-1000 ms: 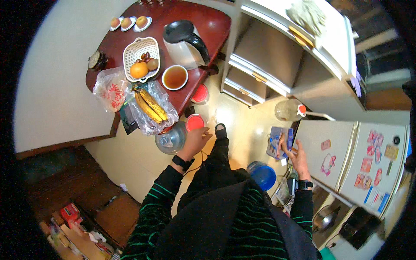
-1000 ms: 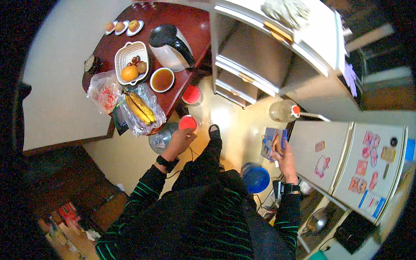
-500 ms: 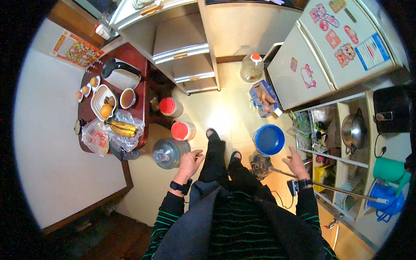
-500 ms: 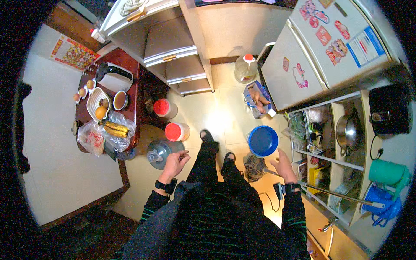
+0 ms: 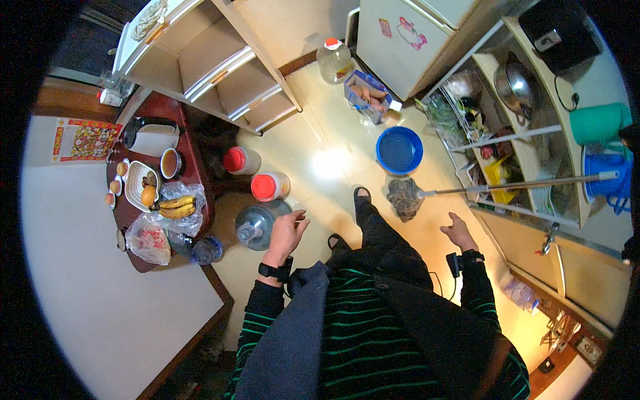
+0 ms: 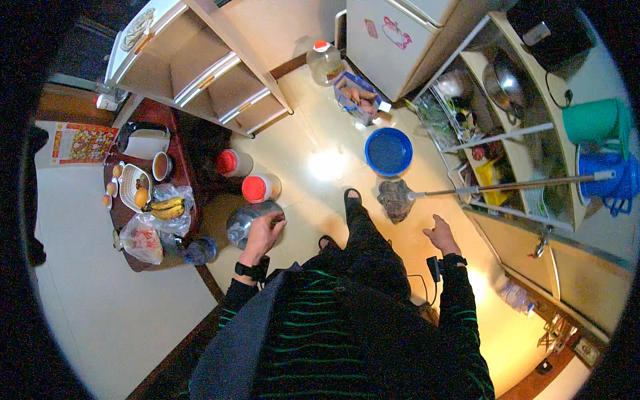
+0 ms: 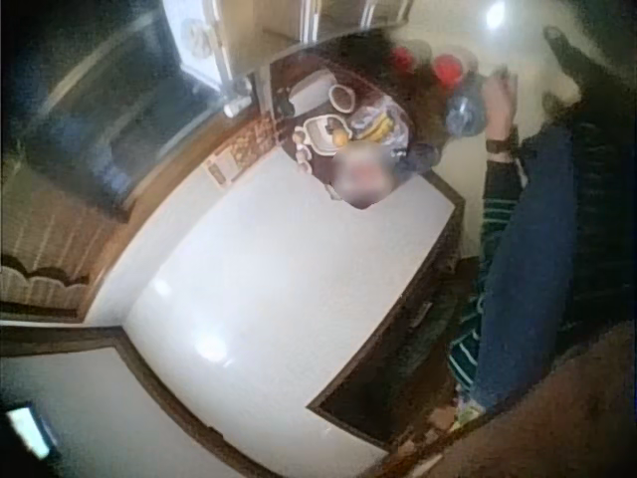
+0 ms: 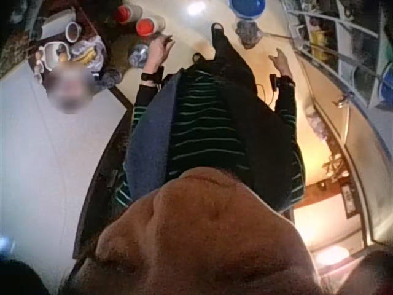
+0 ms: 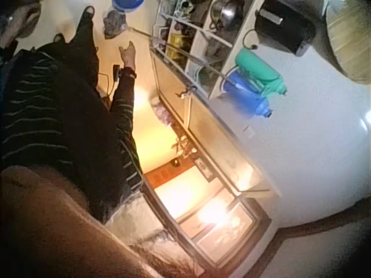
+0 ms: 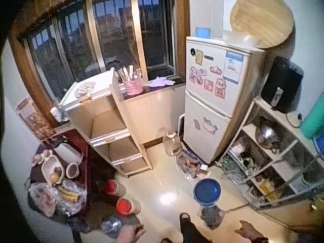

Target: The person inserts a white rectangular panel into a low cabinet frame, aligns it, and presses it into place. They then lift the assembled unit and place it upright on the floor.

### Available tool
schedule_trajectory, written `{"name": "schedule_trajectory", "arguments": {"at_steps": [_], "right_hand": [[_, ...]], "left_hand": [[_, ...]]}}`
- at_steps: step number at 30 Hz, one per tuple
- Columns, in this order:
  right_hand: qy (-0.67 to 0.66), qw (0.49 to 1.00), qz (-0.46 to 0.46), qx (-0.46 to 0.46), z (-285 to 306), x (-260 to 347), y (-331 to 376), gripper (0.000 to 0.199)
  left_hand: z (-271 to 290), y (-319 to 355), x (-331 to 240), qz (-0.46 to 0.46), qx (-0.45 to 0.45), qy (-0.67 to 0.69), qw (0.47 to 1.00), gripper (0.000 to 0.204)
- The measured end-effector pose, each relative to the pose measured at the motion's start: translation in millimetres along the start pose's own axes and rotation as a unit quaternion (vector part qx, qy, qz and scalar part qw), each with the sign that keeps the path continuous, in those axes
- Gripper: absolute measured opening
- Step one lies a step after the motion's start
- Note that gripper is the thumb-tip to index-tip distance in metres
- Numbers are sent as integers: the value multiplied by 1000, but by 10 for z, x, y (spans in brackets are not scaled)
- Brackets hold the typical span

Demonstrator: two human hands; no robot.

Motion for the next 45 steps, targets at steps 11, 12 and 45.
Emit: {"name": "schedule_trajectory", "arguments": {"at_steps": [11, 12, 45], "right_hand": [[23, 999, 28, 40, -908, -252, 680, 66], [32, 998, 37, 39, -977, -260, 732, 66], [-43, 998, -33, -42, -2095, -2054, 2469, 55]], "left_hand": [[-386, 1691, 1312, 103, -35, 32, 994, 28], [-408, 1790, 1371, 107, -31, 38, 993, 28], [-793, 1886, 1474, -34, 102, -61, 992, 25]]}}
Point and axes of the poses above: each hand's wrist, its own y-axis away from the middle knuckle, its own z-axis out of the back of the hand, x = y × z, the point moved 7 cm from there along -y, towards the middle knuckle, and after that the axes turned 7 degrees about -y, right-handed, at the moved point
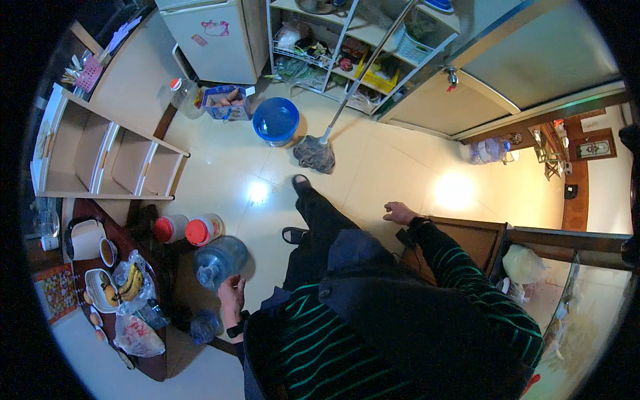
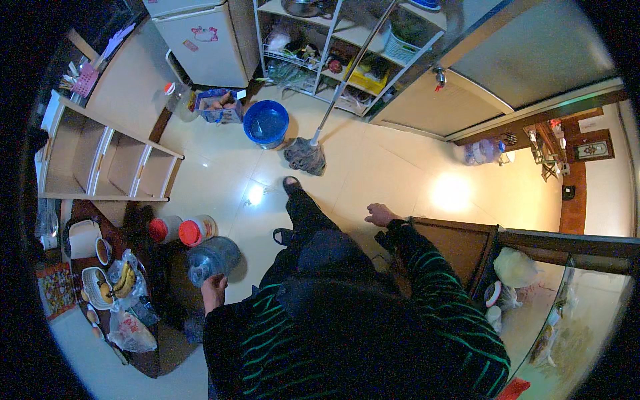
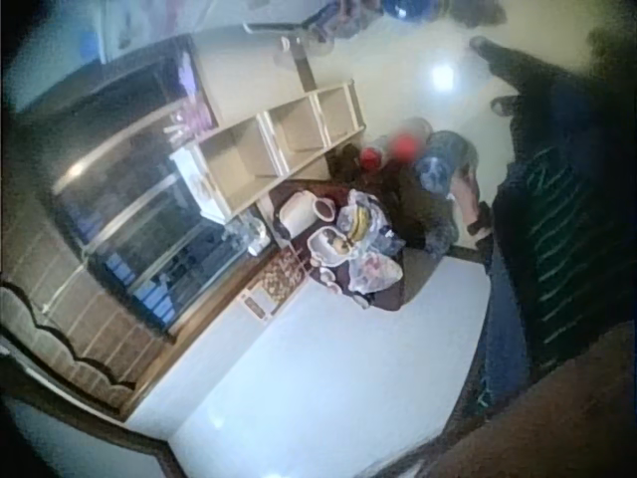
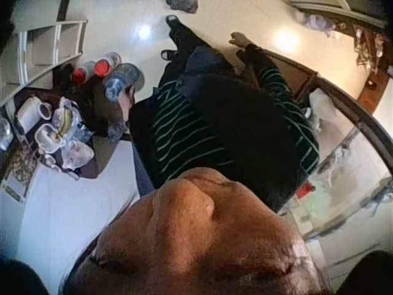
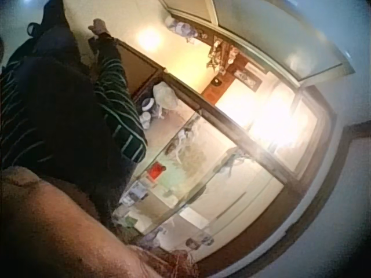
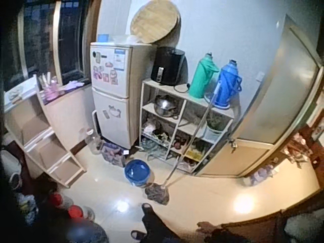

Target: The person inserts a white rectangular panel into a low cabinet frame, aligns it, and presses it into place. They then lift the assembled unit and place it upright on the floor.

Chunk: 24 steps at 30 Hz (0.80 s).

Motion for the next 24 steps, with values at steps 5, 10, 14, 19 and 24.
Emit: {"name": "schedule_trajectory", "arguments": {"at_steps": [5, 10, 14, 19, 24], "right_hand": [[4, 1000, 3, -6, 72, -74, -41, 49], [0, 1000, 25, -9, 169, -142, -159, 49], [-43, 998, 32, -17, 302, -295, -167, 55], [-50, 999, 4, -14, 480, -906, -68, 58], [223, 968, 39, 109, 294, -1786, 63, 33]], "left_hand": [[-158, 66, 48, 46, 16, 15, 999, 24], [-296, 137, -20, 71, 24, -4, 997, 24], [-382, 101, -322, 45, 32, -37, 998, 24], [-538, -86, -1021, 3, 51, -39, 998, 25], [-685, -222, -1774, -15, 79, -38, 996, 26]]}}
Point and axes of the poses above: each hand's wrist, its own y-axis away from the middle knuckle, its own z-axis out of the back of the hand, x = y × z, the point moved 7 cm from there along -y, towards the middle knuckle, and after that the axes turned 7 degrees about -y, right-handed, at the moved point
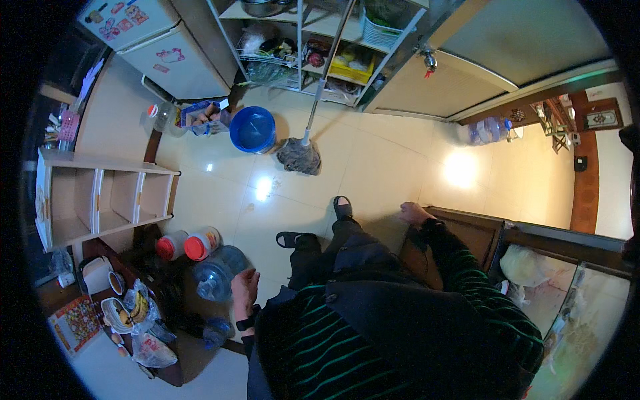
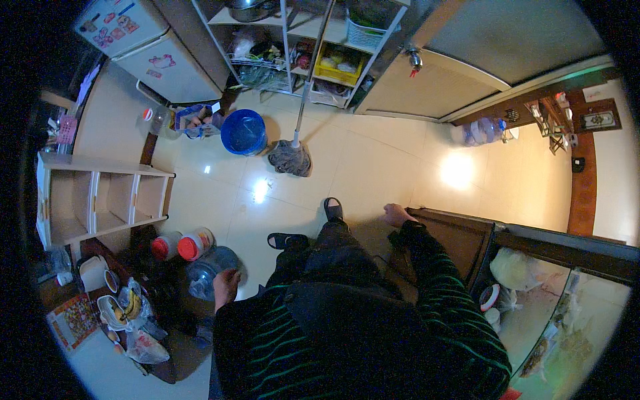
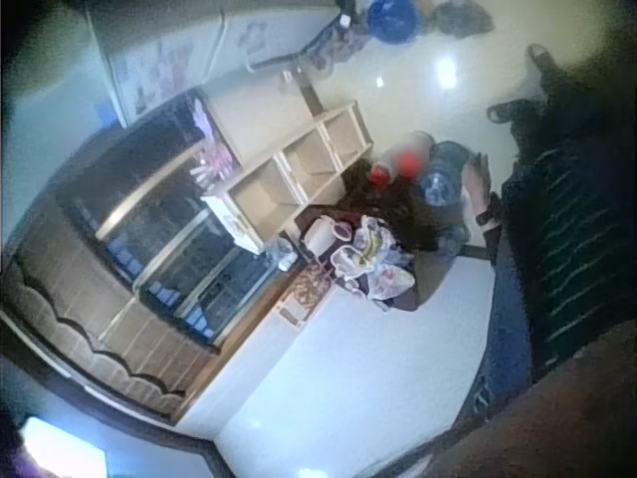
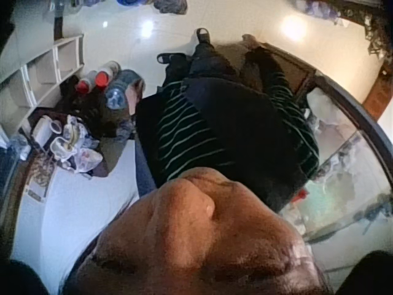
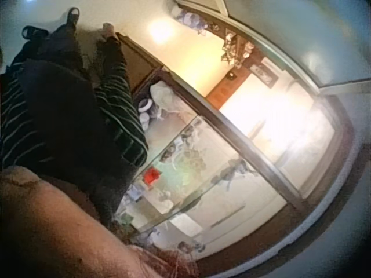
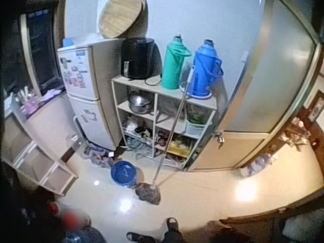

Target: The person inserts a white rectangular panel into a low cabinet frame, aligns it, and presses it into place. They then lift the assembled unit and place it upright on the floor.

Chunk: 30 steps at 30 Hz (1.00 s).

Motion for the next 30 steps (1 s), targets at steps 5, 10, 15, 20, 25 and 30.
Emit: {"name": "schedule_trajectory", "arguments": {"at_steps": [5, 10, 15, 20, 25, 30], "right_hand": [[-289, 947, -76, -120, -103, -472, 584, 34], [-259, 952, -161, -23, -131, -659, 761, 38], [-269, 957, 1, -112, -129, -908, 453, 25], [-744, 667, -28, -13, -221, -1193, 209, 35], [-654, 727, -198, -71, 28, -1302, 183, 25], [-563, 808, -167, 41, 324, -1241, 16, 46]], "left_hand": [[9, -80, -562, -76, 5, -66, 995, 27], [-63, -152, -766, -100, 6, -94, 990, 27], [-205, -175, -890, -112, -14, -116, 987, 30], [-274, -87, -987, -53, -21, -77, 995, 29], [-358, 56, -940, -3, -24, -42, 999, 28], [-522, 215, -685, 40, -44, -33, 998, 27]]}}
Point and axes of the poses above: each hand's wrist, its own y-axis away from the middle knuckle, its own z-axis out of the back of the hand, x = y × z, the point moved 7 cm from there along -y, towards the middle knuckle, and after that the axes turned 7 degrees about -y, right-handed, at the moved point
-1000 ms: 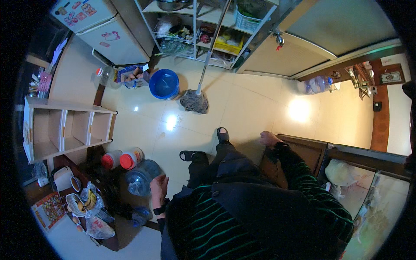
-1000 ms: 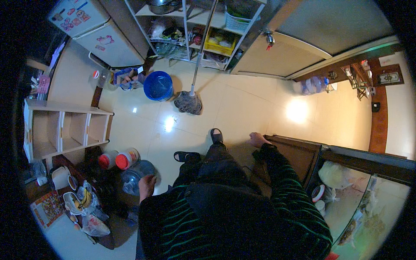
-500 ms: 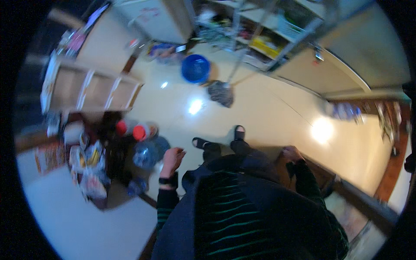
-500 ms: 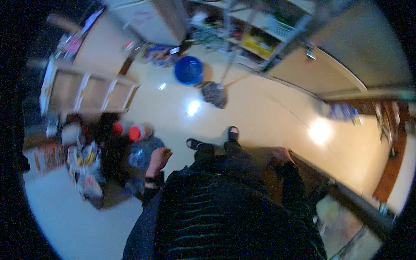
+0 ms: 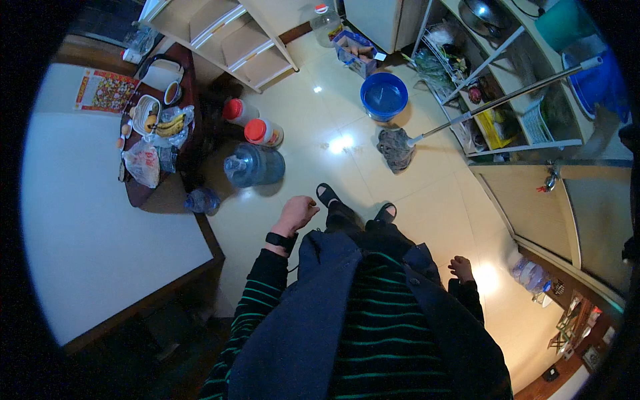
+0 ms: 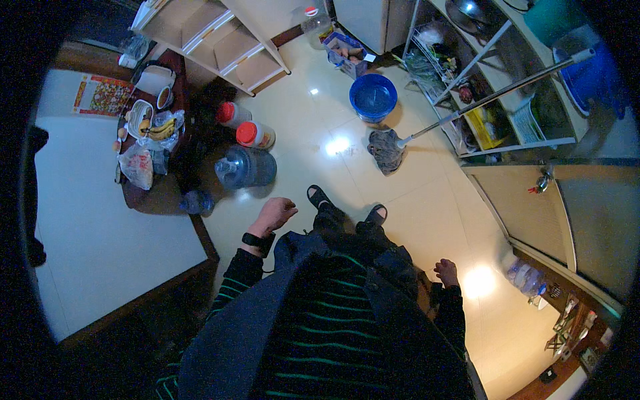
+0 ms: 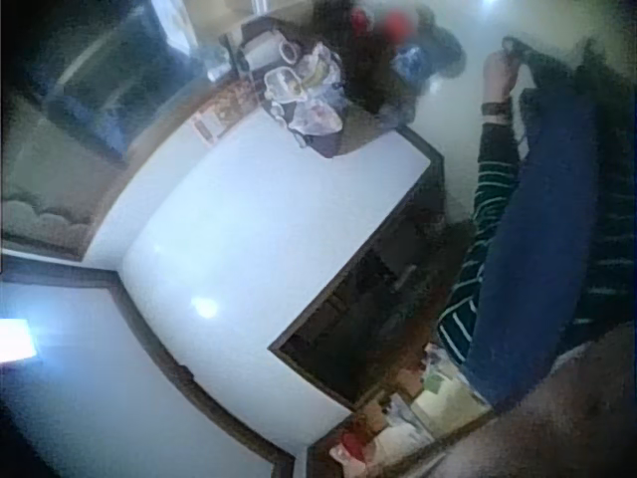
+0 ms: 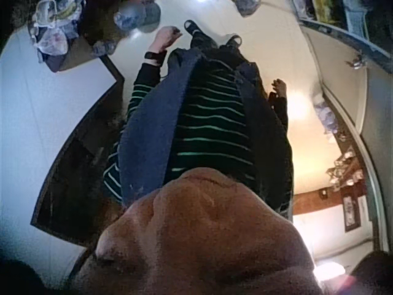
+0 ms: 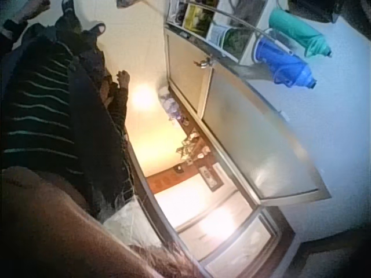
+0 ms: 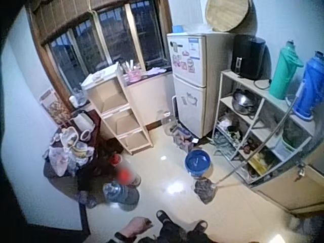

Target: The person inserts a white rectangular panel into a low cabinet frame, aligns it, and presses it into place. They then lift the assembled unit and place it upright on the floor.

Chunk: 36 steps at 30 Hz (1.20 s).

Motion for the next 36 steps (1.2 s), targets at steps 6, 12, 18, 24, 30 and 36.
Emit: {"name": "schedule_trajectory", "arguments": {"at_steps": [6, 12, 18, 24, 30, 36], "right_hand": [[84, 992, 68, -62, -165, 450, 95, 47], [66, 993, 74, -66, -358, 558, 157, 45], [39, 998, 47, -21, -389, 127, 96, 48], [203, 965, 143, -85, -285, -84, 42, 36], [209, 957, 194, -58, -321, -206, -108, 18], [361, 885, 291, -37, -457, -95, -36, 16]], "left_hand": [[-89, 99, 209, 17, -9, 24, 1000, 27], [-48, 93, 325, 24, -11, 29, 999, 27], [23, 101, 385, 0, -24, 25, 999, 27], [50, 93, 340, 21, 21, 35, 999, 26], [109, 26, 210, 6, 15, 26, 1000, 27], [138, -21, 165, -3, 9, 29, 1000, 28]]}}
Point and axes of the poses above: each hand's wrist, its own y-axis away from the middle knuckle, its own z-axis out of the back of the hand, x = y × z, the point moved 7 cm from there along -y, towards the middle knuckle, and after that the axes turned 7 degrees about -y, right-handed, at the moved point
